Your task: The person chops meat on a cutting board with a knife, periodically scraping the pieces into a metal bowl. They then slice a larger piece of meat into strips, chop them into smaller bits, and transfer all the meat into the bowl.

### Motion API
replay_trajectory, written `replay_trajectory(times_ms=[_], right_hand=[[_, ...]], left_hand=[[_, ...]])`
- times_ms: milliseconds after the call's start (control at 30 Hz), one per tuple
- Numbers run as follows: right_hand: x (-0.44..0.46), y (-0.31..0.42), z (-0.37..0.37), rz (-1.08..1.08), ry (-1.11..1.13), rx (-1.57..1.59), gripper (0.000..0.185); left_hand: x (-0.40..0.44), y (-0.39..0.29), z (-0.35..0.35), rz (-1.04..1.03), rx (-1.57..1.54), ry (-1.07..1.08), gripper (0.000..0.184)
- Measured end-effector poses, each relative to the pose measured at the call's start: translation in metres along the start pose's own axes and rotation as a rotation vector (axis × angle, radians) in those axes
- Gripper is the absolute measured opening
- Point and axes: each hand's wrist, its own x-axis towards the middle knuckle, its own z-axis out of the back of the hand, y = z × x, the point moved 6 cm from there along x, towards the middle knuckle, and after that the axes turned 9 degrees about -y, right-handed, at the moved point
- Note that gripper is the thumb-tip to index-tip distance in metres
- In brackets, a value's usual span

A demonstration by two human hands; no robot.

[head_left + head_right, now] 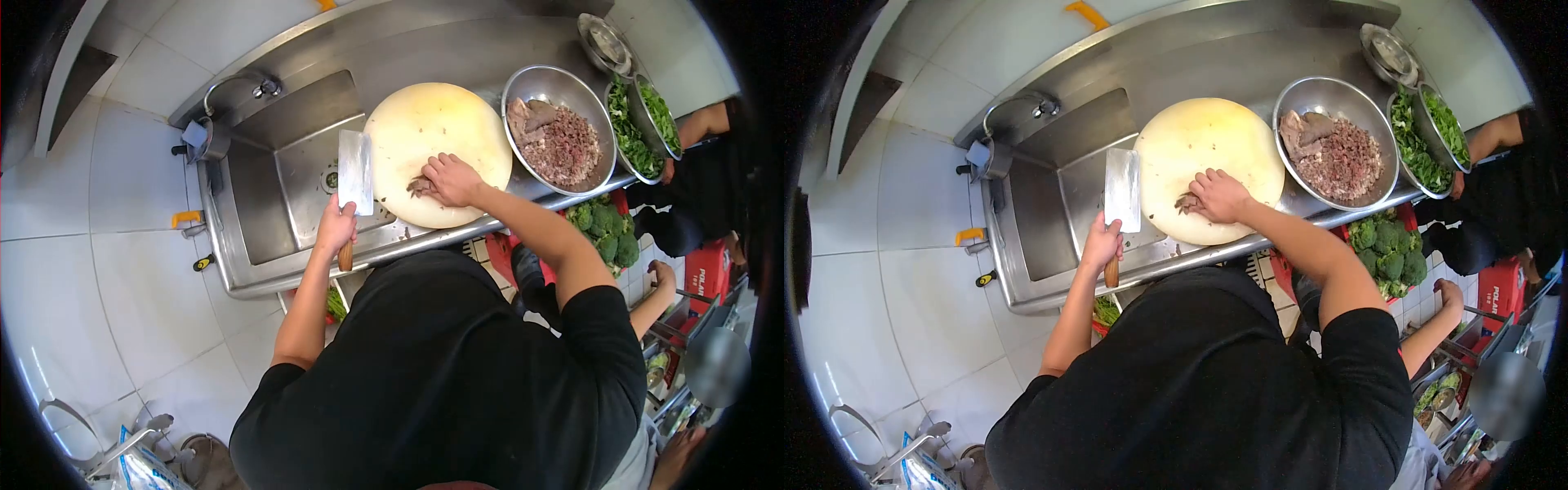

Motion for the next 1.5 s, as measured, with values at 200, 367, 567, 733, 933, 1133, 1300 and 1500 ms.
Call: replay_trajectory(times_ms=[200, 367, 567, 733, 933, 1133, 1300, 1500], right_hand=[[0.006, 0.037, 0.022, -0.446, -0.17, -0.056, 0.054], [0.035, 0.095, 0.004, -0.154, -0.198, 0.123, 0.037], [0.035, 0.118, -0.036, -0.267, -0.17, 0.099, 0.021], [0.035, 0.119, -0.02, -0.412, -0.311, 0.112, 0.02], [0.037, 0.124, -0.033, -0.421, -0.298, 0.1, 0.015], [0.04, 0.125, -0.039, -0.366, -0.23, 0.031, 0.016], [0.027, 0.084, 0.006, -0.503, -0.41, 0.341, 0.015], [-0.095, -0.082, 0.12, -0.886, -0.726, 0.066, 0.017]], left_hand=[[0.006, -0.024, 0.009, -0.078, 0.056, -0.001, 0.02], [0.021, -0.044, 0.004, -0.155, 0.084, 0.041, 0.017], [0.039, -0.041, 0.01, -0.206, 0.172, 0.057, 0.021], [0.038, -0.049, 0.015, -0.263, 0.352, 0.086, 0.026], [0.056, -0.039, 0.014, -0.254, 0.601, 0.032, 0.047], [0.055, -0.041, 0.011, -0.249, 0.72, 0.012, 0.055], [0.043, -0.05, 0.004, -0.264, 0.768, -0.022, 0.053], [0.039, -0.046, -0.004, -0.312, 0.832, -0.114, 0.049]])
